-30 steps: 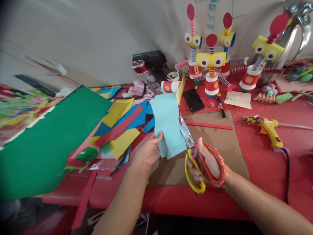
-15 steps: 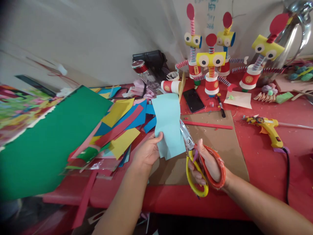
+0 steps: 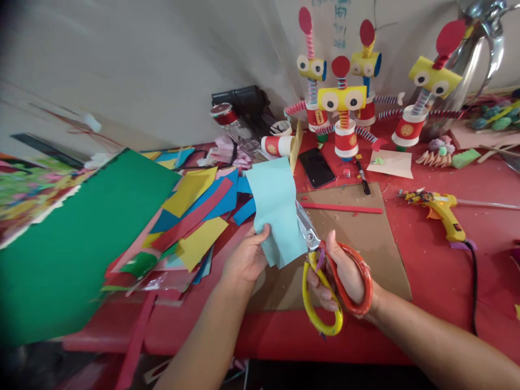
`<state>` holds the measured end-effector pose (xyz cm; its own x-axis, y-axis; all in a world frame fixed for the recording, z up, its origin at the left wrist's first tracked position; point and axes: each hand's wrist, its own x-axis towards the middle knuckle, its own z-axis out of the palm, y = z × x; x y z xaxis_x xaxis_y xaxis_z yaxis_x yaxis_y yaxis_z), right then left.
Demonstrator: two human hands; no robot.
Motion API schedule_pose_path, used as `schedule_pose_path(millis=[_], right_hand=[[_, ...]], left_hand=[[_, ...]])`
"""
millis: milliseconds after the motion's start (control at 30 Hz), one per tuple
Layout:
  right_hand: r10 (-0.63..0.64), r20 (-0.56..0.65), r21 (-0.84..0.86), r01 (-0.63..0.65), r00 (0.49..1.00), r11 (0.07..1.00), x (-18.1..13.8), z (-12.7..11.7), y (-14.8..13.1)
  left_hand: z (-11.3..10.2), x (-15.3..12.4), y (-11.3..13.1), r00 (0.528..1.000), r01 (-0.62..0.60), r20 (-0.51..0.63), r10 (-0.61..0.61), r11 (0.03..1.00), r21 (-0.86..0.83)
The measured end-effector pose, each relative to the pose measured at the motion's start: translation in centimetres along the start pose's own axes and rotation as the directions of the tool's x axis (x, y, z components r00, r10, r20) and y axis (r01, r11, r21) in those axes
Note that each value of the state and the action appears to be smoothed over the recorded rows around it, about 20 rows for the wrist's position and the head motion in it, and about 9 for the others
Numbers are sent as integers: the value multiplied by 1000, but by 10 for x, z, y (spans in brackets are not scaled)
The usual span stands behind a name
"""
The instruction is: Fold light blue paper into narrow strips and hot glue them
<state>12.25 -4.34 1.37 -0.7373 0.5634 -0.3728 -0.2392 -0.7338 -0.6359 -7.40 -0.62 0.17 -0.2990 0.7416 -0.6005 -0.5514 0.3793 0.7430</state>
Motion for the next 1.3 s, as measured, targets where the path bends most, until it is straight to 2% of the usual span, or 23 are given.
schedule_pose_path(millis=[100,267,500,667,767,900,1100,1300], right_hand=[[-9,-11,-6,9,1000,1000,0,0,3],[-37,-121,-101,25,992,995,-3,-4,8],[-29,-110,-149,13,994,989,-8,-6,4],[11,-92,-148,-25,996,989,-7,-10,0],[6,-54,-164,-15,999,986,-7,-10,-3],[2,-86,-180,-18,996,983,-8,-7,-6],[-5,-119,-163,-14,993,987,-6,-8,-2],[-73,-139,-216,42,988,975,-7,-7,-1]], left_hand=[[-2,0,-4,1000,-15,14,15,1000,0],[-6,-2,3,988,0,153,-10,998,62],[-5,2,20,1000,-4,-9,4,1000,-12],[-12,9,15,993,-72,93,68,997,40],[-15,11,12,990,-78,119,70,995,68],[-15,11,9,985,-109,143,98,991,76],[-13,9,8,989,-93,127,81,991,92],[-12,7,10,990,-87,121,77,993,81]])
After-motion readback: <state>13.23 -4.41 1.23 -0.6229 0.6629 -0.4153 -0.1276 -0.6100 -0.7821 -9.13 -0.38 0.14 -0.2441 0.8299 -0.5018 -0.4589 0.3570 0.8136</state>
